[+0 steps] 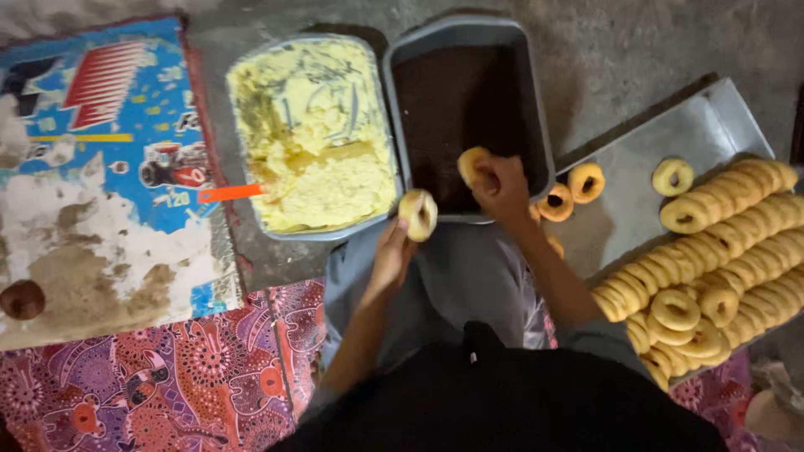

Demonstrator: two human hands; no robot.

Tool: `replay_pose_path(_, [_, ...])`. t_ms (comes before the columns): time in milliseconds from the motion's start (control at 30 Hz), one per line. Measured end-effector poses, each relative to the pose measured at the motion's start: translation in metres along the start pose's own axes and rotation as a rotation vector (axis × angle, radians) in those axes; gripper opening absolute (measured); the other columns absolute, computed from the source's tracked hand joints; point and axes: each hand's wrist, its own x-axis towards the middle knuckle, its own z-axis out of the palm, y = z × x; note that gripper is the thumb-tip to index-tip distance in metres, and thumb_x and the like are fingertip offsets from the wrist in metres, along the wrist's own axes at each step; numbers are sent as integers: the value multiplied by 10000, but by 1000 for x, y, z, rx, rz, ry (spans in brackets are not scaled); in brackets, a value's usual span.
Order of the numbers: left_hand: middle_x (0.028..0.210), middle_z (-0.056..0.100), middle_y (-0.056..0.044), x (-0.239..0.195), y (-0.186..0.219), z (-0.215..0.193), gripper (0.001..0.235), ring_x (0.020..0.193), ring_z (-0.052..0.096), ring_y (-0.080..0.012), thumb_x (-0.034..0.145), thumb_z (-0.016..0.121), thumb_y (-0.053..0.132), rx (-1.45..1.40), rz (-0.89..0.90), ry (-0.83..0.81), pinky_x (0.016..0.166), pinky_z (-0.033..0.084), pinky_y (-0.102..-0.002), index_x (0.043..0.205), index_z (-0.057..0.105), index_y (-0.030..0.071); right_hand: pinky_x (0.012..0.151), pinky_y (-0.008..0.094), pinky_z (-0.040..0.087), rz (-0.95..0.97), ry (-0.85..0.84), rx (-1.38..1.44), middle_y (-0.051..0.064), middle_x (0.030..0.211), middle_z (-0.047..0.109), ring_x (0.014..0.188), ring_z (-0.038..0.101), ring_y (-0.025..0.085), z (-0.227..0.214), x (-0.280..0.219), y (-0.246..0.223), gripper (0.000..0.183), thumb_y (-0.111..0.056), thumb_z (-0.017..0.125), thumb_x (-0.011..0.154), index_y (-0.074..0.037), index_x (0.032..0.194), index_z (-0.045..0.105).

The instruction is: The person sits on the floor and fills ring-shaped donuts with a yellow cream and a dark filling. They pick up donuts from a metal tray, press them into containers of filling, and place the filled donuts back onto the tray.

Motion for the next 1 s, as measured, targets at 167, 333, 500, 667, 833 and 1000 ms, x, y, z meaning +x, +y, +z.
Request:
replay_pose_path(167, [1388,583,-287,96,-9,47,313,1288,559,-481,1004,647,263,1405,873,-107,1067,483,-460,1148,597,-10,846,468,530,241,-21,165,136,1006,721,971,634,325,-24,-4,60,293,-157,723,835,-51,1108,713])
replay_pose_path(333, [1303,666,-203,127,-10,72,289,1197,651,-409,1019,590,205,1413,535,-21,1031,535,-455,1198,656,-13,847,484,589,923,101,1594,86,1048,710,970,695,251,-32,-20,53,234,-180,593,805,-97,1003,687])
replay_pose_path(500, [1248,662,-185,103,-35,53,385,1135,671,-288,1076,432,273,-109,-105,130,971,580,-430,1268,581,-25,945,371,527,263,174,862,92,1130,623,1042,619,224,-22,-30,9,267,-82,706,934,-57,1200,692])
replay_pose_path(667, [1246,649,-210,100,-49,47,361,1075,648,-295,1203,424,180,-390,-52,-184,924,569,-417,1376,568,-102,947,386,520,-37,326,257,111,1253,631,1143,607,240,-25,-19,-41,374,-100,785,923,-71,1274,658])
replay_pose_path(833, [1279,614,-179,98,-4,81,361,1123,652,-295,1020,445,219,-19,-327,-6,958,605,-481,1280,579,9,885,407,570,769,91,1113,58,1221,654,1121,636,254,-30,-6,-30,581,-132,750,845,-200,1369,508])
replay_pose_path(1000, [1515,393,-219,74,30,127,483,1234,534,-420,965,567,329,913,-133,-46,989,512,-548,1338,563,21,853,485,589,689,414,1444,87,1204,617,1102,648,266,-43,-72,62,411,-93,661,907,-73,1300,543])
